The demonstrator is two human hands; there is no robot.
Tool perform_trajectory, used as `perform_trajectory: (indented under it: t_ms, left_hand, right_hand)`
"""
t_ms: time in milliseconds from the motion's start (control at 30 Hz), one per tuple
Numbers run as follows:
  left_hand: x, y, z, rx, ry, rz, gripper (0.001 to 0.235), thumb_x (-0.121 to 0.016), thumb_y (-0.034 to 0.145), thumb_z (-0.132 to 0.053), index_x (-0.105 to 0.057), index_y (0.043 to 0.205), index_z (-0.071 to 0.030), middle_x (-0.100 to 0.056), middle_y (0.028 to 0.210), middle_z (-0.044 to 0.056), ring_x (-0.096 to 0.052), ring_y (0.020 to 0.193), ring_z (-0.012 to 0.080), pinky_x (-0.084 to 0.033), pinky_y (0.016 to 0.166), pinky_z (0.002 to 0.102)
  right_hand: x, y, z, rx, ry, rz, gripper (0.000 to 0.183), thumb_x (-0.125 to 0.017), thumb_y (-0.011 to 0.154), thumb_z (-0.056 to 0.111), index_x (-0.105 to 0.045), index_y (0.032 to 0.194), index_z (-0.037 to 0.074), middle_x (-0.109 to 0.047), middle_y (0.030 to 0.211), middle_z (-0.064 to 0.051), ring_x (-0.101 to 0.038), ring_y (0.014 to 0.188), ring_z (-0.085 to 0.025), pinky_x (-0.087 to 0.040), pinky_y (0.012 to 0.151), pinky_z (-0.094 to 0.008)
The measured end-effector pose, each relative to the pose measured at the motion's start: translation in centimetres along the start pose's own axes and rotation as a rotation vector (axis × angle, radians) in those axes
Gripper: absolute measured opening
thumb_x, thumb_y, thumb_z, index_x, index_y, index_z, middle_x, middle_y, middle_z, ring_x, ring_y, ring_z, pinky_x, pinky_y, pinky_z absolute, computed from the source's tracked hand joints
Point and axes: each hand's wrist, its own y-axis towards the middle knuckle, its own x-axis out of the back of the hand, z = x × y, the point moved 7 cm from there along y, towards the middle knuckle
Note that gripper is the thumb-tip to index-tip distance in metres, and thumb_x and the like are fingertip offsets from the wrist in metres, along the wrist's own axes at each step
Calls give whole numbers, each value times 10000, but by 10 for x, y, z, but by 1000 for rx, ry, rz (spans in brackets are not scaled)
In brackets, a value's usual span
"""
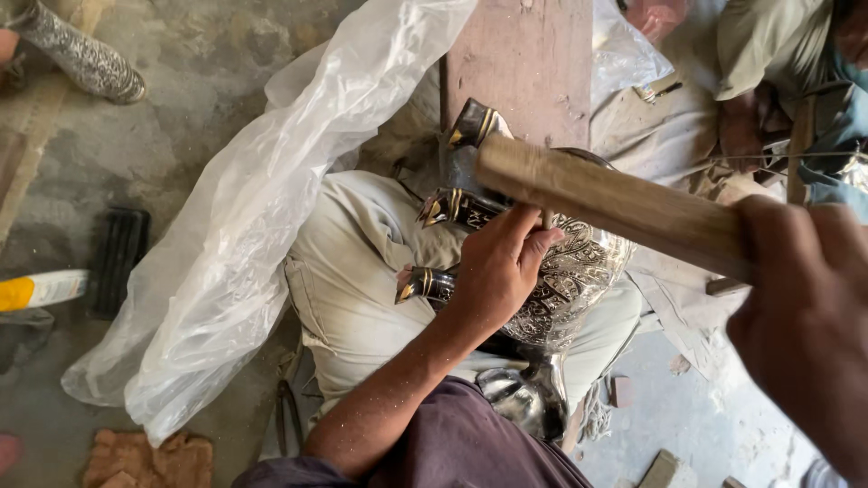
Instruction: The person uses a hammer and a metal chisel to engrave decorative patterns onto a silver-colored metal object shaped like an elephant. The person holds the object steady with one hand while striking the chisel with the other.
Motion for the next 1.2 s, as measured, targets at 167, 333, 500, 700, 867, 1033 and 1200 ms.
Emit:
perform_trajectory:
  t_ms: [167, 333, 500, 700, 867, 1033, 1200]
  left_hand:
    - [1, -6, 0, -19, -42, -22, 195, -652, 1070, -185, -583, 1217, -77, -694, 954, 73, -722, 837, 190, -578, 685, 326]
    - [1, -5, 3, 12, -42, -24, 189, -661, 1068, -192, -571, 1189, -78, -687, 949, 65, -717, 826, 186, -568, 671, 328]
    - [1, -1, 4, 59, -67, -8, 225, -657, 1050, -182, -574, 1220, -61, -687, 925, 66, -723, 821, 192, -568, 660, 334]
    - [3, -7, 1, 37, -83, -44, 190, -656, 1049, -150, -583, 1192, -48, -695, 950, 73, -720, 831, 177, -570, 657, 331]
    - [2, -6, 5, 56, -101, -21, 149, -647, 1067, -155, -570, 1145, -54, -671, 925, 47, -713, 815, 133, -569, 629, 288]
    - [2, -3, 4, 63, -83, -12, 162, -656, 1065, -155, -565, 1155, -56, -666, 922, 45, -704, 808, 144, -571, 646, 295]
    - [0, -3, 0, 73, -21, 8, 139, -683, 1065, -146, -574, 1056, -60, -663, 895, 54, -673, 752, 157, -530, 637, 320]
  right_hand:
    - [-11, -2, 2, 94, -121, -75, 504, -753, 722, -11, -595, 1199, -57, -636, 983, -200, -675, 837, -317, -580, 717, -387]
    - [-13, -3, -13, -77, 447, -134, 473, -622, 904, -65, -487, 1358, -88, -603, 1036, -209, -668, 828, -275, -568, 703, -376]
    - [-12, 6, -1, 69, 95, -103, 510, -710, 892, -40, -479, 1346, -80, -625, 1016, -222, -671, 813, -301, -581, 733, -396]
    - [-17, 4, -10, 89, 316, -164, 558, -660, 819, -154, -440, 1332, -154, -607, 1046, -313, -681, 812, -335, -583, 640, -366]
    - [-29, 1, -18, 29, 117, -88, 538, -646, 821, -177, -485, 1331, -125, -611, 942, -246, -640, 656, -278, -582, 606, -343]
    - [-22, 3, -17, 39, 350, -193, 494, -633, 897, -121, -439, 1350, -151, -593, 940, -254, -653, 717, -299, -548, 573, -369]
    - [-32, 4, -13, 114, -94, -46, 465, -651, 832, -43, -515, 1276, -11, -636, 927, -184, -690, 738, -256, -590, 625, -324]
